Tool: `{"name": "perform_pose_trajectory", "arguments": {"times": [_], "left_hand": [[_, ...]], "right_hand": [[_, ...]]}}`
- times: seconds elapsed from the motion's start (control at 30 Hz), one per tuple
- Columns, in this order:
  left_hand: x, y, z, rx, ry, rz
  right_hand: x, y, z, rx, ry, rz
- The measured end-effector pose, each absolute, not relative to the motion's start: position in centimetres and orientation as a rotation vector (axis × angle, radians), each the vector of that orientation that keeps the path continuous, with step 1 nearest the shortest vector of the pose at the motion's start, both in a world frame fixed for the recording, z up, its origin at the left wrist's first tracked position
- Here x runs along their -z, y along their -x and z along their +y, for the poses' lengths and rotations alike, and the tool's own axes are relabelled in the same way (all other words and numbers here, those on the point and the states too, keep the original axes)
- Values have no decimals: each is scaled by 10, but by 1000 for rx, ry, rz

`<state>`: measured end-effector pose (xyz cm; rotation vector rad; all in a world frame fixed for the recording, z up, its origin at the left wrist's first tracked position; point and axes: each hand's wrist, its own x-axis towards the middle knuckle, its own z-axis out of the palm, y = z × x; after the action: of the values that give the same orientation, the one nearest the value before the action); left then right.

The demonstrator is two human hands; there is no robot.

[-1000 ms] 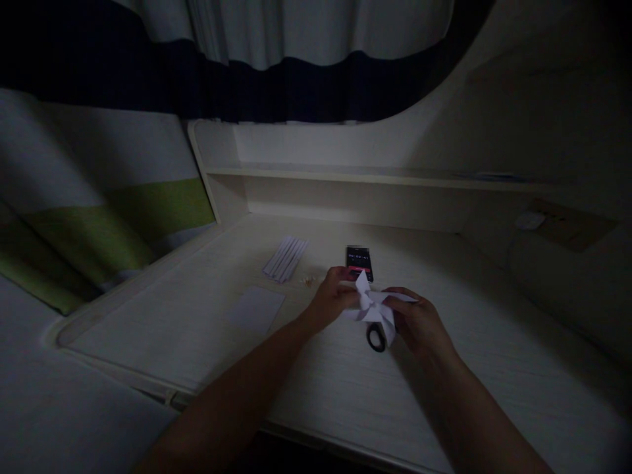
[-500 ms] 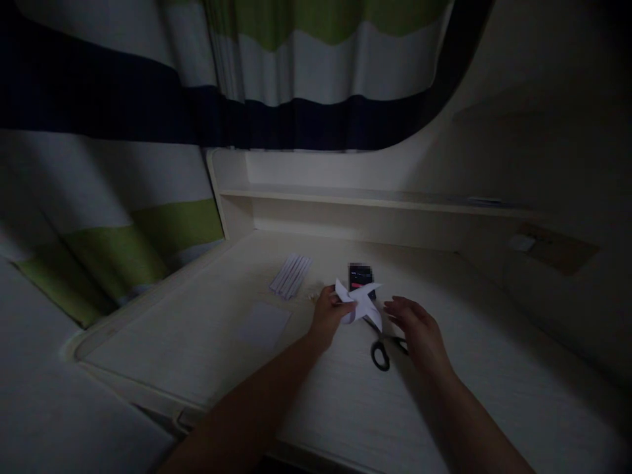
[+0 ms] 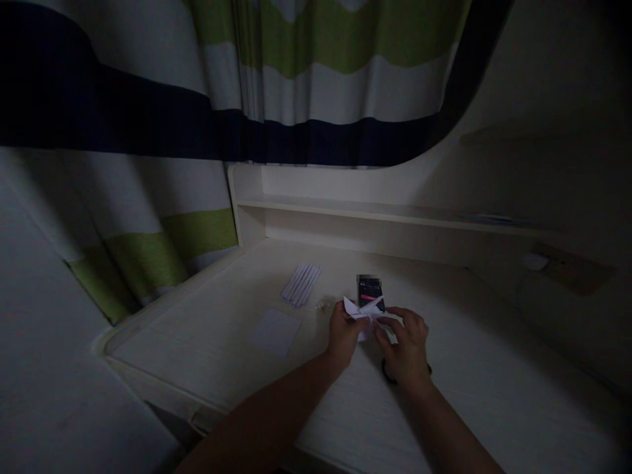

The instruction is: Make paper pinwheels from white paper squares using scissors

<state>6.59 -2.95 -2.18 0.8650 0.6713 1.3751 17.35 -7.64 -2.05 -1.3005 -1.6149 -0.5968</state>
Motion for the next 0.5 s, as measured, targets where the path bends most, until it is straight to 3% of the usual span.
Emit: {"name": "perform_pose_trajectory", "arguments": {"times": [0.5], "left_hand": [[17,-67,-37,-1353,-851,557]], "right_hand": [[23,-174,-78,771,1340,-1678]]}}
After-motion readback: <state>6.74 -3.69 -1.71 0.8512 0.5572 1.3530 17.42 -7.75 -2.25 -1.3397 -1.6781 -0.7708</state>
